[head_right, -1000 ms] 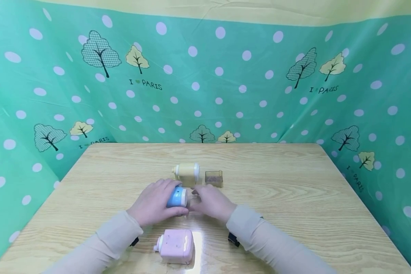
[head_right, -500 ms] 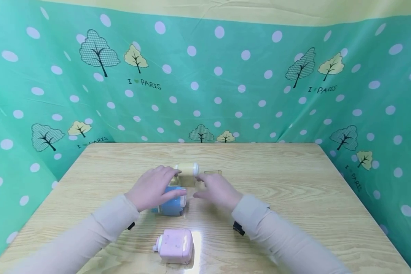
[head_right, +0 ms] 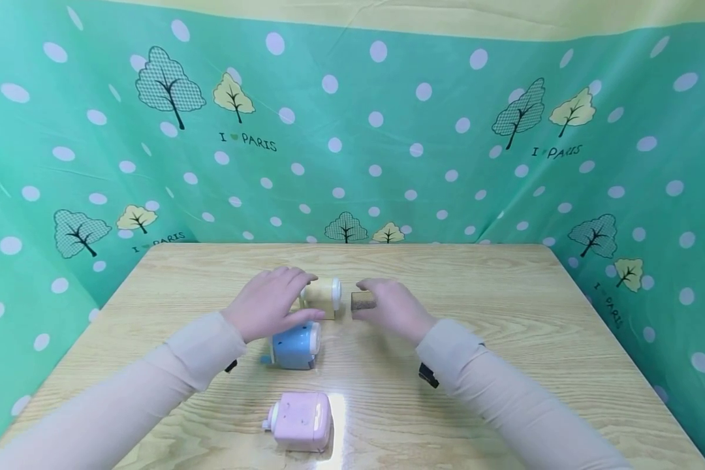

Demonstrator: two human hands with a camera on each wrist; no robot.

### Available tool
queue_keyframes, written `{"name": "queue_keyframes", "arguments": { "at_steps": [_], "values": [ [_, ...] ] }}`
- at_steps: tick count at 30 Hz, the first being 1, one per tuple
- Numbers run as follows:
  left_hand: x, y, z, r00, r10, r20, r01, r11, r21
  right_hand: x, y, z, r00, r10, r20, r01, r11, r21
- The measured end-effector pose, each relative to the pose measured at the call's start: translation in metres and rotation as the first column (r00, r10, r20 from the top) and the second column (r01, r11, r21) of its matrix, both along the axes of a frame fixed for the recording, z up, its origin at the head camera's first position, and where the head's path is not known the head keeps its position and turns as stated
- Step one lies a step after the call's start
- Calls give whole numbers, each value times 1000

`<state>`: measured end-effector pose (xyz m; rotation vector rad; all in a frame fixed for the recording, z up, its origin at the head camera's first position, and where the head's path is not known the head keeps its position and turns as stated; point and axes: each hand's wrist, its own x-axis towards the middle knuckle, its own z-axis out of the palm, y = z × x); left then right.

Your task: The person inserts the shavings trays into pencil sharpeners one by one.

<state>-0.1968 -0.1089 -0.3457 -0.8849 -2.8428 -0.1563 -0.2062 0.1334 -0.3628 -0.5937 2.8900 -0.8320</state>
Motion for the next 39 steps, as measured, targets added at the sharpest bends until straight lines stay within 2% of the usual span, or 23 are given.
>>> {"name": "queue_keyframes", "arguments": {
  "at_steps": [6, 17, 27, 33, 39],
  "values": [
    [-4, 3, 0, 1000, -7, -27, 7, 1000, -11, -9, 13, -10, 1000, -17, 0, 17, 1000, 8],
    [-15, 8, -2, 1000, -18, -22, 18, 999, -27, -20, 25, -27, 996, -62, 58, 62, 998, 6],
    [-27, 17, -4, 1000, -2, 30, 4, 998, -61, -30, 33, -43, 992, -80, 102, 82, 997, -12],
    [-34, 20, -3, 998, 21, 65, -13, 992, -122, -33, 33, -46, 989, -67, 129, 73, 997, -41],
    [-42, 21, -6, 992, 63, 106, -45, 986, -161, -34, 33, -48, 991, -43, 127, 47, 998, -29]
  ]
}}
